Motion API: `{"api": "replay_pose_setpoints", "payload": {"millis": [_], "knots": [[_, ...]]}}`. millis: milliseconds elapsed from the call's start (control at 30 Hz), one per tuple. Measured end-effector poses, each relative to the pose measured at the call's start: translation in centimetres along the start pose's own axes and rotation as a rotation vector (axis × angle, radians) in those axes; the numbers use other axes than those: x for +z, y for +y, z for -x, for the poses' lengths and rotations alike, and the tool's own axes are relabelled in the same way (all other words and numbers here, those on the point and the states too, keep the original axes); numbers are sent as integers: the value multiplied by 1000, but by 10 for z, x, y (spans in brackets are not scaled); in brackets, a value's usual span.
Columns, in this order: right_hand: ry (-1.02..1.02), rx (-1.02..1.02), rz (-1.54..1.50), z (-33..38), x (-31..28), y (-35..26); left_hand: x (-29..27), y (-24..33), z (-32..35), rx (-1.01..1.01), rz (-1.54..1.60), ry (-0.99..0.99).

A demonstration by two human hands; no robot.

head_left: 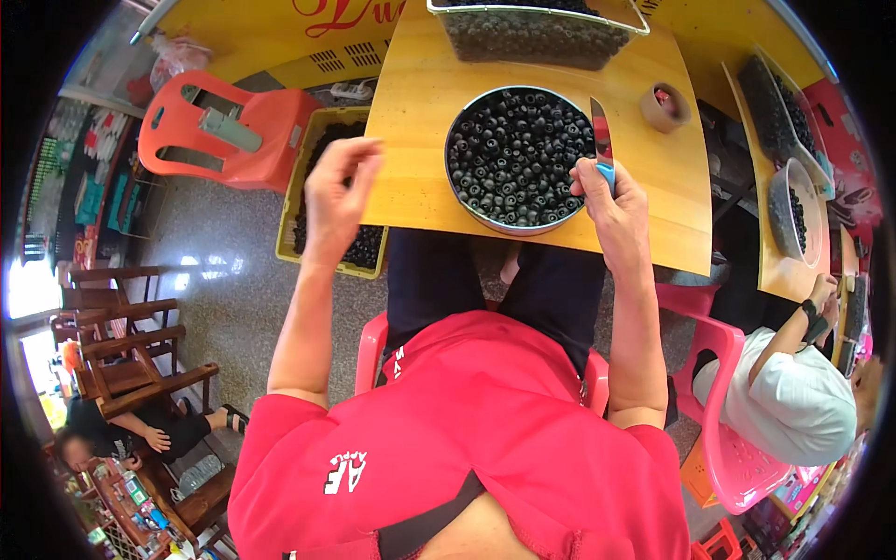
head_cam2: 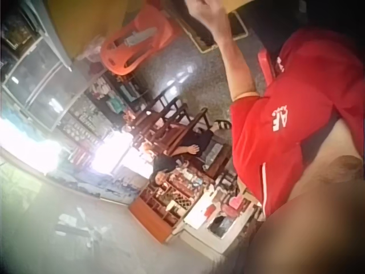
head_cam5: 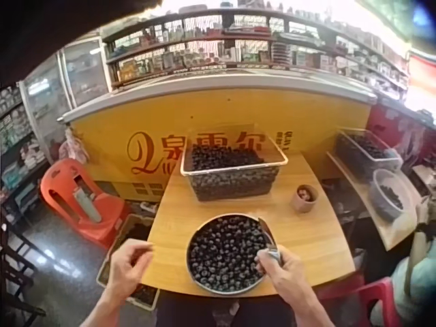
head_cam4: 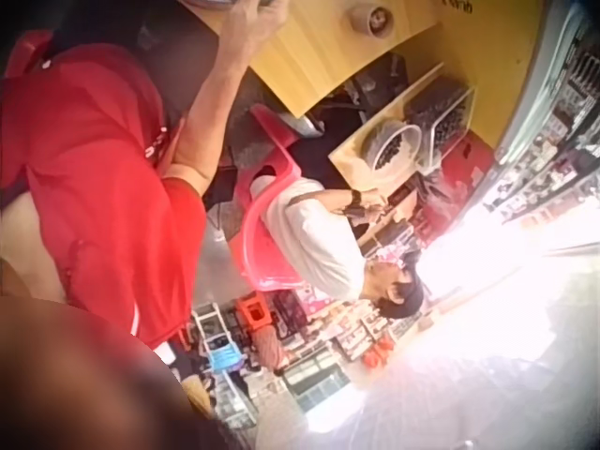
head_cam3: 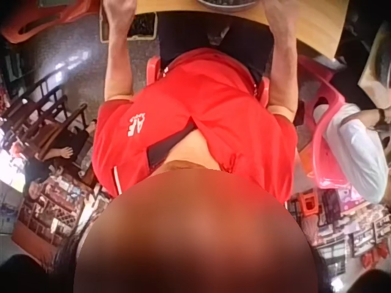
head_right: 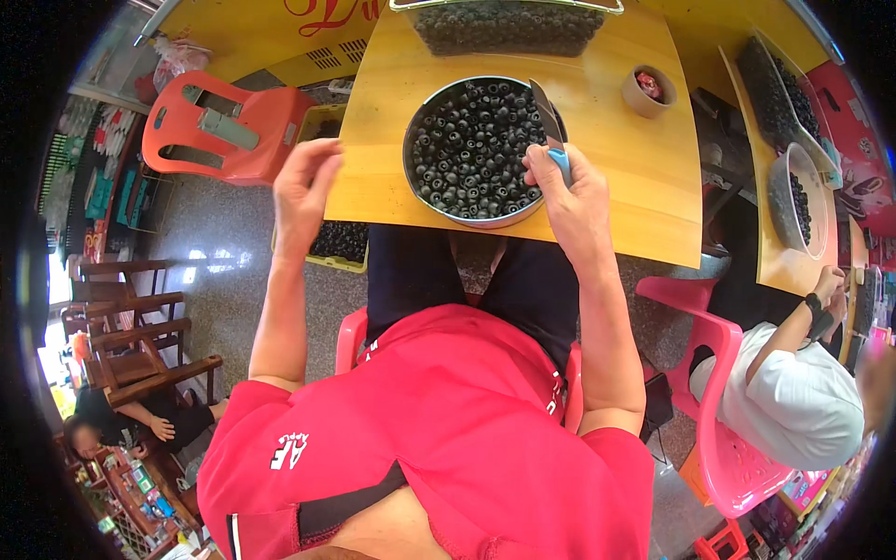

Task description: Using a small knife to pit small black fruits in a bowl.

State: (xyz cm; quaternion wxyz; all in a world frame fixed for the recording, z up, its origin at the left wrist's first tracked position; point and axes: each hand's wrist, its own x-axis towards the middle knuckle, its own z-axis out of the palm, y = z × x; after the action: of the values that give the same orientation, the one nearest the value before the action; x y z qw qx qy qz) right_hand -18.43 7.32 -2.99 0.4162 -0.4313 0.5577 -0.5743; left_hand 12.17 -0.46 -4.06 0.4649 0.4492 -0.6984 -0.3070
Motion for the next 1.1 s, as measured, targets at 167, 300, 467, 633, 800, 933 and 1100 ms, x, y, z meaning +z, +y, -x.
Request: {"api": "replay_pose_setpoints", "payload": {"millis": [167,300,467,633,800,933,1100], "knots": [[-13,20,-13,-1,2,0,69,65,-23,278,2,-578],[-23,23,-20,-1,0,3,118,55,-28,346,-327,-792],[-25,-4,-45,-1,-1,6,127,59,-28,345,-423,-824],[-44,17,-50,3,0,-1,111,56,-31,-107,271,-713],[-84,-2,-68,9,9,-10,96,57,-23,-257,707,-576],[-106,-22,-75,12,19,-13,98,65,-16,-192,760,-525],[-122,5,-165,13,21,-24,105,65,-9,-65,805,-456]]}}
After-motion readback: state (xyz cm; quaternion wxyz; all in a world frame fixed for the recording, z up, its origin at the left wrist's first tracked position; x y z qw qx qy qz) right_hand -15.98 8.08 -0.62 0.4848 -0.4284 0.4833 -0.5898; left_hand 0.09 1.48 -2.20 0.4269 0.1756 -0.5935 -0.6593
